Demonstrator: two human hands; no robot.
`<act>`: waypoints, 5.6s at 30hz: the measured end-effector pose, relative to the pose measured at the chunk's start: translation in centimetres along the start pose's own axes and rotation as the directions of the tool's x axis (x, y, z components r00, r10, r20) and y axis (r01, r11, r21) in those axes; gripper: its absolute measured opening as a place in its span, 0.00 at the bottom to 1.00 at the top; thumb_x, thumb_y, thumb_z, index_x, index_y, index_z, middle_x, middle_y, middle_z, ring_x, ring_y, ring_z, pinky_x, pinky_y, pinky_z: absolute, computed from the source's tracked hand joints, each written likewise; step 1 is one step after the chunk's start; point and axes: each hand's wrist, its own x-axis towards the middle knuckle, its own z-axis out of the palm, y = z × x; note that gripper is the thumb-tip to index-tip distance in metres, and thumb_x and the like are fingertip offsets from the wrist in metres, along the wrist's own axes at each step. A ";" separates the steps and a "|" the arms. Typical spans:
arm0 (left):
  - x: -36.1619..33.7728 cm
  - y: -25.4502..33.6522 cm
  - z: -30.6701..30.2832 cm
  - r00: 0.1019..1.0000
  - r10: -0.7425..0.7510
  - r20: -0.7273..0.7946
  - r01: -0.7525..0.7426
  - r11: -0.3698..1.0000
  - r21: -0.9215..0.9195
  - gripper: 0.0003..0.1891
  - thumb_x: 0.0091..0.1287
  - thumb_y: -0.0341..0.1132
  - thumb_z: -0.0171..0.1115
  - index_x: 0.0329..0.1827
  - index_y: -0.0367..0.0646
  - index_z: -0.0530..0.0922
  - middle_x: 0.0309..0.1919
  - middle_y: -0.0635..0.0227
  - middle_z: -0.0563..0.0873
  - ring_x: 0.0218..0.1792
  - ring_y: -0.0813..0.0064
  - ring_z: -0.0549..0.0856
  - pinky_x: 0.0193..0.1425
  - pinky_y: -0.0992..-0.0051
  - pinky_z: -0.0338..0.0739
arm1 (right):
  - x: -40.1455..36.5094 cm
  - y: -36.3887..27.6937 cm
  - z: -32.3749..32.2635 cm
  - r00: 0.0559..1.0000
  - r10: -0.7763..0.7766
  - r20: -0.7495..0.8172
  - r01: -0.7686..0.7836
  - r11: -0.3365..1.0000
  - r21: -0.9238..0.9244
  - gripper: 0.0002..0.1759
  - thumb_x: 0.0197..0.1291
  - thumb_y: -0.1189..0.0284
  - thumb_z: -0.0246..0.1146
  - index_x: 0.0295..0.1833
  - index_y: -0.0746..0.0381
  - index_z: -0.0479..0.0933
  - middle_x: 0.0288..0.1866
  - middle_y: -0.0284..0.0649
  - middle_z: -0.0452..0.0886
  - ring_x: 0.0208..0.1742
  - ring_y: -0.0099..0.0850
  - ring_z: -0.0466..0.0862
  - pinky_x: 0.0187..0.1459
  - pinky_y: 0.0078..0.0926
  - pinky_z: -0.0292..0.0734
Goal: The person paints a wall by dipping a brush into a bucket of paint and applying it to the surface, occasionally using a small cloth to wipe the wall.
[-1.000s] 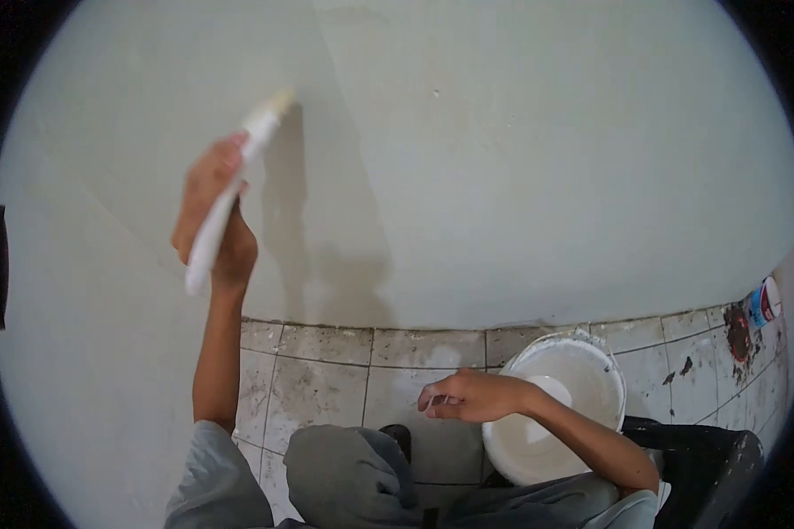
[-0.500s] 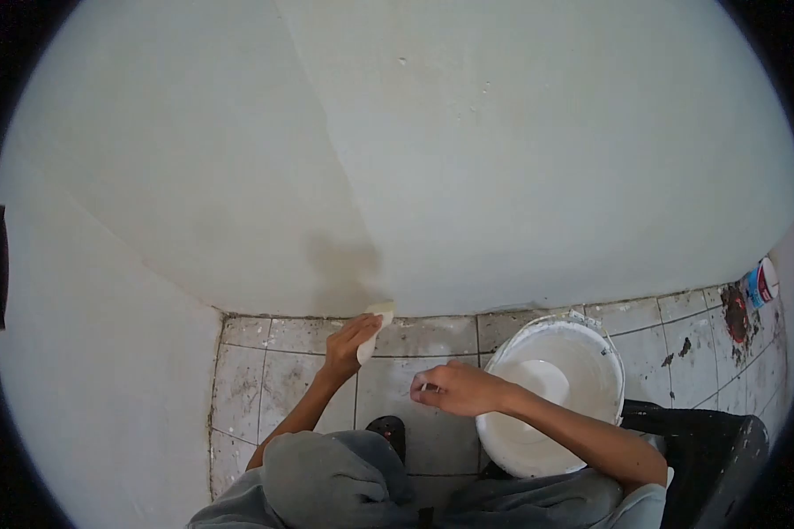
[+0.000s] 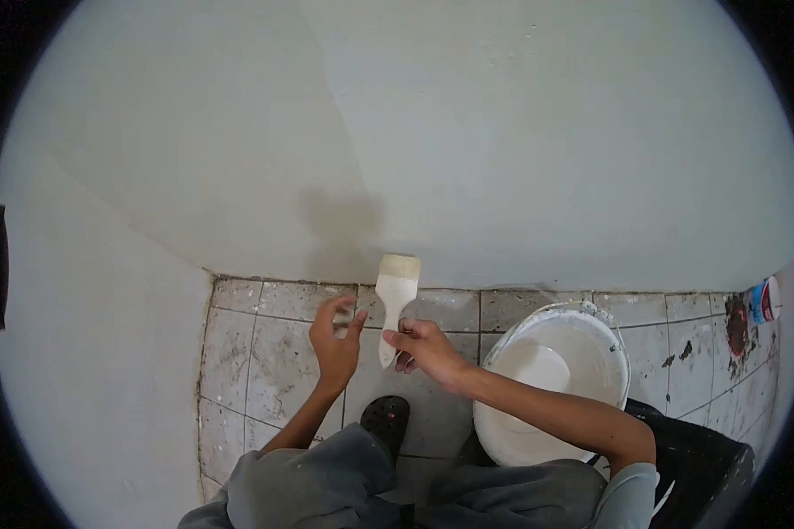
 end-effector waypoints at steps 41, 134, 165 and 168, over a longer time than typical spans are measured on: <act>0.0 -11.3 7.2 0.600 -0.518 0.610 0.785 0.235 -0.572 0.17 0.71 0.42 0.59 0.28 0.39 0.73 0.12 0.68 0.71 0.10 0.76 0.68 0.14 0.75 0.60 | -3.9 2.4 -2.8 0.992 0.088 0.088 -0.067 0.972 -0.225 0.08 0.69 0.73 0.54 0.47 0.61 0.78 0.37 0.34 0.83 0.35 0.21 0.80 0.38 0.20 0.75; 1.4 -11.1 7.3 0.683 -0.438 0.584 0.714 0.236 -0.659 0.17 0.72 0.42 0.57 0.31 0.37 0.73 0.11 0.67 0.70 0.09 0.75 0.66 0.14 0.74 0.59 | -5.5 1.3 -2.7 0.993 0.065 0.099 -0.039 0.969 -0.245 0.08 0.70 0.73 0.54 0.47 0.60 0.78 0.37 0.33 0.83 0.35 0.21 0.80 0.39 0.20 0.75; 0.1 -14.2 6.9 0.530 -0.546 0.648 0.836 0.211 -0.506 0.17 0.72 0.40 0.55 0.29 0.34 0.73 0.11 0.67 0.69 0.10 0.75 0.67 0.14 0.75 0.60 | -5.1 1.1 -2.9 0.991 0.062 0.116 -0.027 0.958 -0.285 0.08 0.71 0.72 0.53 0.48 0.60 0.77 0.38 0.33 0.83 0.37 0.21 0.79 0.40 0.21 0.75; 2.9 -11.8 6.5 0.561 -0.540 0.628 0.816 0.234 -0.528 0.17 0.71 0.39 0.56 0.29 0.34 0.73 0.11 0.68 0.69 0.10 0.75 0.66 0.14 0.75 0.59 | -5.3 0.3 -2.4 0.992 0.032 0.125 0.008 0.951 -0.308 0.08 0.71 0.73 0.53 0.48 0.61 0.77 0.37 0.33 0.83 0.36 0.21 0.79 0.40 0.20 0.75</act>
